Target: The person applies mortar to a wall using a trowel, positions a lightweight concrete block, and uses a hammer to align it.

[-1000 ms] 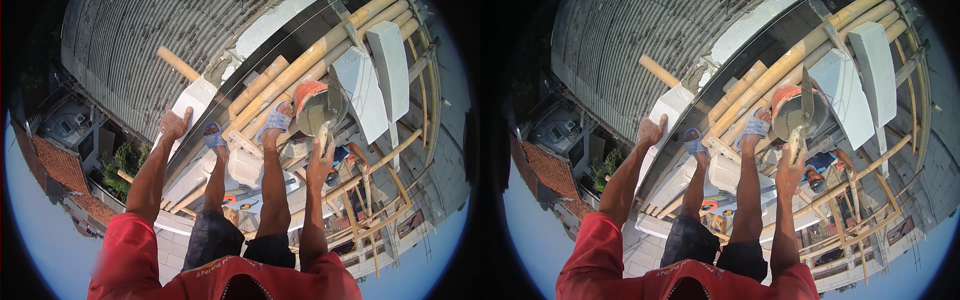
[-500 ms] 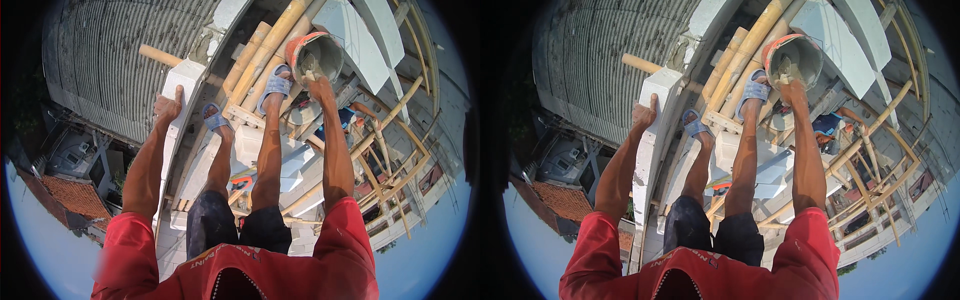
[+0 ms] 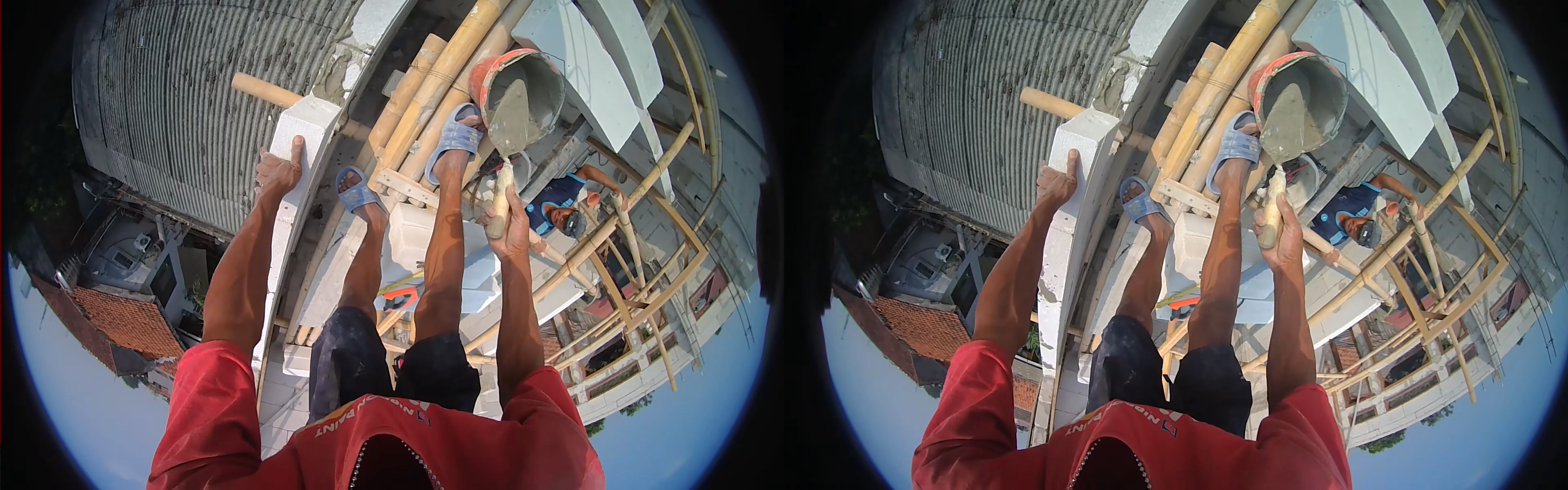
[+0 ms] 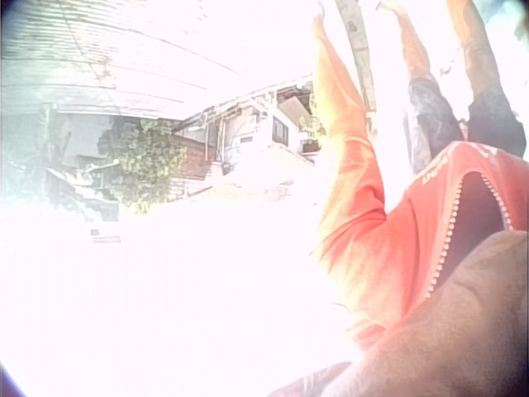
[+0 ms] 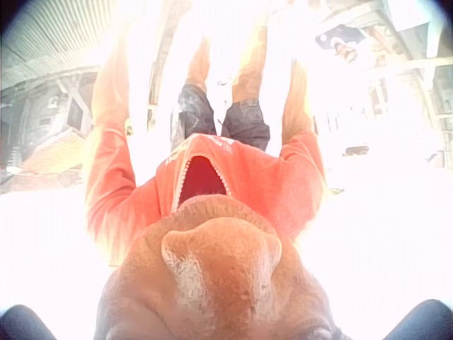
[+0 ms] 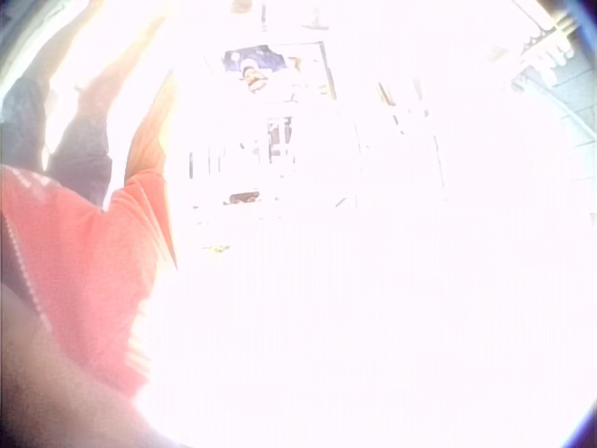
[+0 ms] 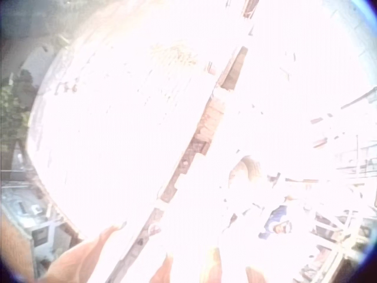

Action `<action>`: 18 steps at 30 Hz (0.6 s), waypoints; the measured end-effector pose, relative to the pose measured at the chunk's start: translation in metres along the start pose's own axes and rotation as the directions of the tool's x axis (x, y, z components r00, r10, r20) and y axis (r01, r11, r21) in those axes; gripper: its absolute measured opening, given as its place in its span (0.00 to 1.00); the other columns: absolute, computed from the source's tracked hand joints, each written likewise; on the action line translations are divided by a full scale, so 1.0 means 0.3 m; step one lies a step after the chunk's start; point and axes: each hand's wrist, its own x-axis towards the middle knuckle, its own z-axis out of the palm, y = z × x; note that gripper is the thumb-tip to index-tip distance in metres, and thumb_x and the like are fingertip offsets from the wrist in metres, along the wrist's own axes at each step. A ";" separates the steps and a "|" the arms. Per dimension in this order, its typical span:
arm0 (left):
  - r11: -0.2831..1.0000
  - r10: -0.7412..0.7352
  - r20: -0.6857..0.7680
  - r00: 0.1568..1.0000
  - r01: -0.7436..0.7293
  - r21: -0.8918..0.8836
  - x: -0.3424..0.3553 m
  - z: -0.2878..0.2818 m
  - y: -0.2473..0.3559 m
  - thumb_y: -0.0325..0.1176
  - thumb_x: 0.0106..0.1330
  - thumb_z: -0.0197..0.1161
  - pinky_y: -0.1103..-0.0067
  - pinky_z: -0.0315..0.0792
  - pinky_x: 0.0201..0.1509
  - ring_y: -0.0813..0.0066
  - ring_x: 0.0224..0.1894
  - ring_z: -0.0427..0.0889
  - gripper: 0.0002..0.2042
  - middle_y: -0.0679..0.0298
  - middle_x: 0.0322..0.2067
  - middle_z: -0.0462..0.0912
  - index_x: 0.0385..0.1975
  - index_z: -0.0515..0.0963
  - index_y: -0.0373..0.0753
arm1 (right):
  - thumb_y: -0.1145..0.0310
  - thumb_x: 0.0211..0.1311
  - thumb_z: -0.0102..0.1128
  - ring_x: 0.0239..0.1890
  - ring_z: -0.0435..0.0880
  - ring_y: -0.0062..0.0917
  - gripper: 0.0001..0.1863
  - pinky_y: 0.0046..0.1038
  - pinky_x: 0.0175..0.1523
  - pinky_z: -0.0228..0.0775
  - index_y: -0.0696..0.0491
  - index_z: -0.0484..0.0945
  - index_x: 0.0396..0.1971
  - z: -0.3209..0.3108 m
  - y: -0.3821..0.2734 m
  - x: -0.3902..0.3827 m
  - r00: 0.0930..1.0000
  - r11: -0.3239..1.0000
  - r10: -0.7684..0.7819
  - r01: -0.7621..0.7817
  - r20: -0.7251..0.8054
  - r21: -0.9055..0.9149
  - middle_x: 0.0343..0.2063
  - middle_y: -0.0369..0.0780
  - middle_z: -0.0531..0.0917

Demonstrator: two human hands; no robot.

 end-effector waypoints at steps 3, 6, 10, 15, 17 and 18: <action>1.000 0.018 0.005 1.000 -0.018 -0.025 -0.022 -0.008 0.001 0.86 0.50 0.40 0.47 0.48 0.72 0.39 0.72 0.55 0.65 0.37 0.69 0.55 0.75 0.42 0.32 | 0.56 0.72 0.55 0.24 0.72 0.19 0.18 0.21 0.26 0.64 0.50 0.71 0.54 0.054 0.076 -0.016 0.998 0.997 -0.038 0.034 0.055 0.064 0.41 0.36 0.79; 0.999 0.035 0.032 0.999 -0.034 -0.029 0.002 -0.025 -0.022 0.86 0.52 0.40 0.50 0.49 0.73 0.38 0.72 0.55 0.65 0.36 0.69 0.55 0.74 0.42 0.29 | 0.55 0.72 0.53 0.22 0.71 0.18 0.17 0.21 0.24 0.64 0.50 0.71 0.52 0.143 0.133 0.002 0.994 0.998 -0.023 0.016 0.104 0.066 0.40 0.35 0.78; 0.995 0.075 0.054 0.996 -0.071 -0.075 0.000 -0.009 -0.023 0.84 0.54 0.40 0.46 0.42 0.73 0.38 0.74 0.47 0.64 0.34 0.70 0.49 0.74 0.39 0.28 | 0.58 0.71 0.57 0.19 0.72 0.17 0.16 0.21 0.21 0.65 0.53 0.72 0.49 0.282 0.192 0.098 0.995 0.987 -0.071 0.081 0.075 -0.137 0.28 0.34 0.75; 0.992 0.072 0.071 0.995 -0.064 -0.108 -0.049 -0.041 0.004 0.82 0.57 0.42 0.42 0.41 0.71 0.37 0.73 0.48 0.60 0.35 0.68 0.51 0.75 0.38 0.33 | 0.58 0.64 0.68 0.28 0.82 0.19 0.25 0.20 0.26 0.72 0.56 0.71 0.54 0.526 0.201 0.431 0.954 0.833 -0.253 0.300 0.162 -0.465 0.32 0.36 0.79; 0.989 0.093 0.031 0.995 -0.089 -0.115 -0.001 -0.005 -0.045 0.81 0.57 0.43 0.41 0.41 0.71 0.35 0.71 0.49 0.60 0.34 0.67 0.52 0.74 0.39 0.32 | 0.57 0.65 0.67 0.28 0.83 0.20 0.26 0.20 0.28 0.74 0.57 0.71 0.55 0.632 0.177 0.593 0.941 0.843 -0.277 0.336 0.196 -0.420 0.35 0.38 0.80; 0.988 0.107 0.042 0.993 -0.101 -0.118 -0.007 0.011 -0.042 0.81 0.58 0.43 0.41 0.41 0.70 0.35 0.71 0.49 0.60 0.34 0.68 0.52 0.74 0.39 0.32 | 0.56 0.66 0.66 0.28 0.84 0.21 0.27 0.20 0.29 0.75 0.58 0.71 0.56 0.666 0.150 0.678 0.931 0.847 -0.298 0.359 0.209 -0.391 0.37 0.40 0.81</action>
